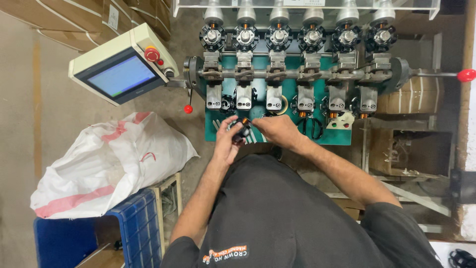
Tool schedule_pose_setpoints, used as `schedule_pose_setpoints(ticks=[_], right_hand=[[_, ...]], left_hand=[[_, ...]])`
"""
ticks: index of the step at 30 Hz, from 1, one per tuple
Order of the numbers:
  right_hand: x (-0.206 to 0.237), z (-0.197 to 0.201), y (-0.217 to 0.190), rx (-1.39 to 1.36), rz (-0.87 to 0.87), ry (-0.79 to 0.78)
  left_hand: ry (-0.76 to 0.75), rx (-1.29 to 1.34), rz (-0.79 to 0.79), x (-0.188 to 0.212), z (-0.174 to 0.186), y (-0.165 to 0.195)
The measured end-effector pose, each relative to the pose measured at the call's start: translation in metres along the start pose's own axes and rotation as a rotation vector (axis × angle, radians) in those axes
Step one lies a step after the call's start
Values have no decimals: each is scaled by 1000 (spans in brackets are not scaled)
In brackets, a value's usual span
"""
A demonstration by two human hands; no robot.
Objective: The person works at a multi-spindle machine, feeding white strips into it and cutting material with scissors. They then remove black round components from the machine, wrap each in a plastic bag, and place the wrapped parts into a box next to a blue bin.
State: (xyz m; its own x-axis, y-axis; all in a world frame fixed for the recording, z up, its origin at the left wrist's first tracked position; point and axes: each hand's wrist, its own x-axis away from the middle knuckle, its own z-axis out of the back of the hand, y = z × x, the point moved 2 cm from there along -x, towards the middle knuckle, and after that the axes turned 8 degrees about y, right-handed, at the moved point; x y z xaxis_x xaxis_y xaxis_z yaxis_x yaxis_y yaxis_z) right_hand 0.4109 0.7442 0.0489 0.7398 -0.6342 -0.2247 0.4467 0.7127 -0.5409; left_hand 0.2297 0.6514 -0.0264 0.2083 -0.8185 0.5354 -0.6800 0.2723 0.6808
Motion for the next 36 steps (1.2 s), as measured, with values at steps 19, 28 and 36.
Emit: schedule_pose_setpoints(ticks=[19,28,36], right_hand=[[40,-44,-38,-331,-258,406],[50,-175,28,-1423,-1793,86],[-6,-139,-12,-1642,-1316,112]], left_hand=[[104,-226,-190,-2,-1,3],[218,-267,68,-1,78,22],[-18,-894,-529,40,70,36]])
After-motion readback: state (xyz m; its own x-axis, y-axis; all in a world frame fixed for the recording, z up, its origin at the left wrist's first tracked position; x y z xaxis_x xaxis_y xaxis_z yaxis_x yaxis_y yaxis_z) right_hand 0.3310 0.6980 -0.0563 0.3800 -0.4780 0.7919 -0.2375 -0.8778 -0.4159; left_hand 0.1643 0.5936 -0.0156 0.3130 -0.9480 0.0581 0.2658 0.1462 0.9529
